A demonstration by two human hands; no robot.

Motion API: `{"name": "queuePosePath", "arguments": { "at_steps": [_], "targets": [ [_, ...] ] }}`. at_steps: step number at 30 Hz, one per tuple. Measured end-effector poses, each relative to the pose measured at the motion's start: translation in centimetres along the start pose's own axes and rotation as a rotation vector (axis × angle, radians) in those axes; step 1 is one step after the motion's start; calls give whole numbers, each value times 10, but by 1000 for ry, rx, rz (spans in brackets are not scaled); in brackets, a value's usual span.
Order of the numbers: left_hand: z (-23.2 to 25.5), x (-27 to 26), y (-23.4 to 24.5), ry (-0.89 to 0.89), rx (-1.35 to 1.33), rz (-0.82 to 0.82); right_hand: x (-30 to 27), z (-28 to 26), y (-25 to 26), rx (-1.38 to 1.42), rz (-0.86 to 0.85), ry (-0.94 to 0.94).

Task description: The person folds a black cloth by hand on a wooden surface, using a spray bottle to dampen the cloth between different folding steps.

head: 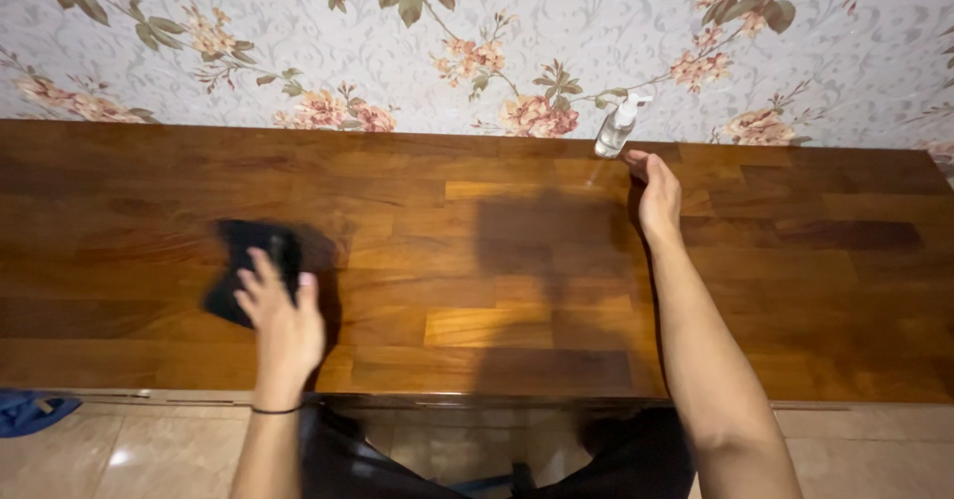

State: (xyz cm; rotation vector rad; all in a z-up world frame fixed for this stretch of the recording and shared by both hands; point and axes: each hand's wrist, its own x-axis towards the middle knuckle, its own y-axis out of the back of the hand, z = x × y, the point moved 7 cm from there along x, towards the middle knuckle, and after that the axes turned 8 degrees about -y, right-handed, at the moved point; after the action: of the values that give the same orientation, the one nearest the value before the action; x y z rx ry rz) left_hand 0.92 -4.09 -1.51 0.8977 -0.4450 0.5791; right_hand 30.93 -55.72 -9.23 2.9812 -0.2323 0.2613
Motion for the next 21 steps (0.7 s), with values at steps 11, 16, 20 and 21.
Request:
{"name": "queuePosePath", "arguments": {
  "at_steps": [11,16,20,21],
  "targets": [
    [86,-10,-164,-175,204,-811,-4,-15,-10,-100,-5,-57],
    [194,-45,-243,-545,200,-1093,0,-9,-2,-66,3,6],
    [285,-127,-213,-1111,-213,-769,9,1,2,32,-3,23],
    [289,-131,-209,-1117,-213,-762,10,4,3,36,-8,7]
  ]
}}
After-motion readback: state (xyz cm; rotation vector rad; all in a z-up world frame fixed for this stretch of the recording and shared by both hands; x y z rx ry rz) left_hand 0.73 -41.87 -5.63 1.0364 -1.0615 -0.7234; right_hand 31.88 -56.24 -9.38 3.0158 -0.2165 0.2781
